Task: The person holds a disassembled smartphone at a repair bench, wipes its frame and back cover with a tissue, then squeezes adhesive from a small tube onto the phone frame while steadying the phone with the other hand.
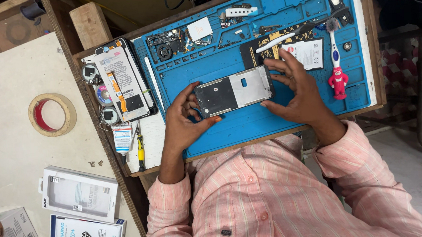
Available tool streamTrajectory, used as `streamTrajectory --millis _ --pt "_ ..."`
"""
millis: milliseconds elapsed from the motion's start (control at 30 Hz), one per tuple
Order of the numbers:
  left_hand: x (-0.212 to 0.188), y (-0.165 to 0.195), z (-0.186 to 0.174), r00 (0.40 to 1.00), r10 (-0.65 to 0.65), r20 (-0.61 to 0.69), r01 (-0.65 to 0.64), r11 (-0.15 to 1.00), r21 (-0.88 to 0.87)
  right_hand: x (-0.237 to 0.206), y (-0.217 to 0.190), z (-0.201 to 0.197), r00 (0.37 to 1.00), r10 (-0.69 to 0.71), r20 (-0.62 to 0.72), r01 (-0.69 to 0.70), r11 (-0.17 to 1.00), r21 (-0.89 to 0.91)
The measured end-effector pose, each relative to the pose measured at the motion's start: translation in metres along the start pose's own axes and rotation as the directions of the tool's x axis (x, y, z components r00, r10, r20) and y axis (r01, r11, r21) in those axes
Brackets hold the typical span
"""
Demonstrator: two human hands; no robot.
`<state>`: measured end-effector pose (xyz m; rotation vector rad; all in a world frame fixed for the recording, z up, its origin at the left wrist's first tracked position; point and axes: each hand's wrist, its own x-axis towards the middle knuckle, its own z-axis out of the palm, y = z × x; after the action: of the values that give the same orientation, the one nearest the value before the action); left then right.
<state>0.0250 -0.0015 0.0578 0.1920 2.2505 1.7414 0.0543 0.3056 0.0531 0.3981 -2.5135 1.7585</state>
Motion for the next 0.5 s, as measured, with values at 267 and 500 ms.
streamTrajectory --millis 267,500 --pt "-0.009 0.0 0.0 1.0 -0.019 -0.012 0.018 1.0 -0.022 0.012 -0.034 0.001 0.997 0.003 0.081 0.022 0.95 -0.312" --pt "-0.016 -0.012 0.002 0.998 0.016 -0.059 -0.015 1.0 0.011 -0.01 -0.158 -0.011 0.702 -0.617 0.356 0.324 0.722 0.612"
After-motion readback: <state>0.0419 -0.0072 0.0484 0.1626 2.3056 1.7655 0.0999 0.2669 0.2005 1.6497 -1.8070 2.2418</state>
